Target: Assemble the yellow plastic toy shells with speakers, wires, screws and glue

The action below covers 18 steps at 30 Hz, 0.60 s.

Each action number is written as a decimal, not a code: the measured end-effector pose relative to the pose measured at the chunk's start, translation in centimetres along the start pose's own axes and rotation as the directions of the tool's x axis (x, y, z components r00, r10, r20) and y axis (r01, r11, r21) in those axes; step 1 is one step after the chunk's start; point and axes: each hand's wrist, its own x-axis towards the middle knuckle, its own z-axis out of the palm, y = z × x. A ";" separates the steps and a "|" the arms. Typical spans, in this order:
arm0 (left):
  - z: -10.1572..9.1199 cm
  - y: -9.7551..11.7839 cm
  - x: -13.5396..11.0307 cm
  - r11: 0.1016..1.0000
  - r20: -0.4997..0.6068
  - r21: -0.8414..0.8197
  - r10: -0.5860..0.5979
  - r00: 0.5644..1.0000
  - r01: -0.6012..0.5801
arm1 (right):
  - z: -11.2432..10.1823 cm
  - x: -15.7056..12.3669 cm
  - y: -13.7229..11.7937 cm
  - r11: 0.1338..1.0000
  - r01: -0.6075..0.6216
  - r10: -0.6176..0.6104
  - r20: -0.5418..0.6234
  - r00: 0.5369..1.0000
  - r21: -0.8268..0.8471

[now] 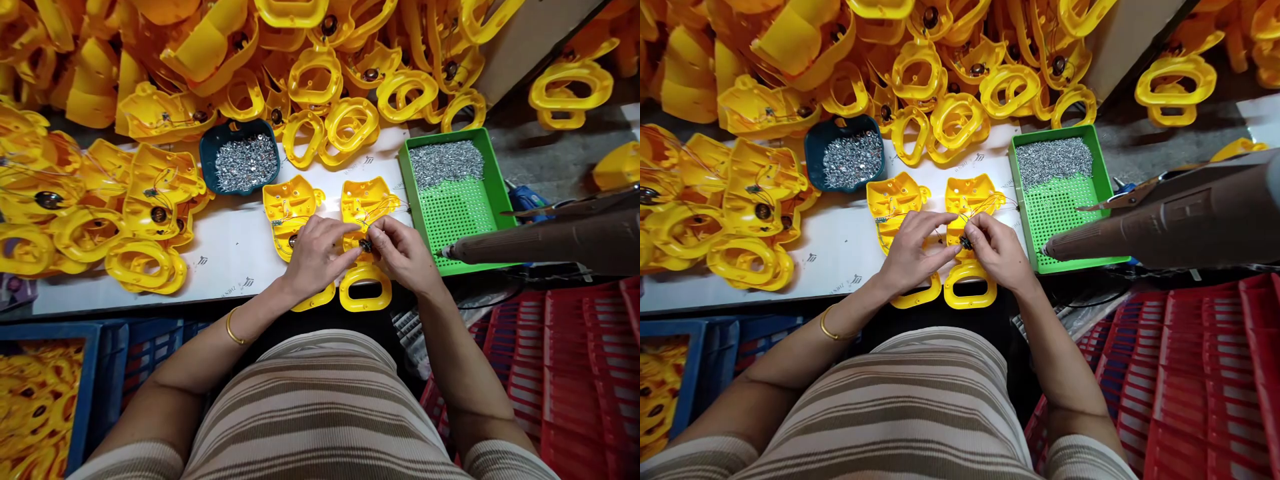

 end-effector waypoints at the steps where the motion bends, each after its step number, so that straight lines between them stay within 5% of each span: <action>1: -0.1 -0.1 0.0 1.000 -0.001 -0.005 0.005 1.000 -0.005 | 0.0 0.1 0.0 1.000 0.001 -0.001 0.012 1.000 0.016; 8: -0.3 -0.4 -0.1 0.991 0.006 -0.129 -0.029 1.000 0.029 | 0.3 0.3 0.0 0.995 -0.009 0.006 0.032 0.999 0.096; 11: -0.4 0.1 -0.1 0.946 -0.037 -0.304 -0.125 0.992 0.108 | 0.9 -0.5 0.0 0.995 -0.014 0.023 -0.097 0.995 0.100; 14: -0.7 0.7 0.0 0.839 -0.025 -0.488 -0.290 0.957 0.241 | 1.7 -1.6 0.0 0.995 0.097 -0.101 -0.286 0.953 -0.029; 18: -0.9 0.9 0.0 0.670 0.092 -0.630 -0.435 0.895 0.391 | 2.8 -2.5 -0.1 0.937 0.256 -0.322 -0.309 0.895 -0.236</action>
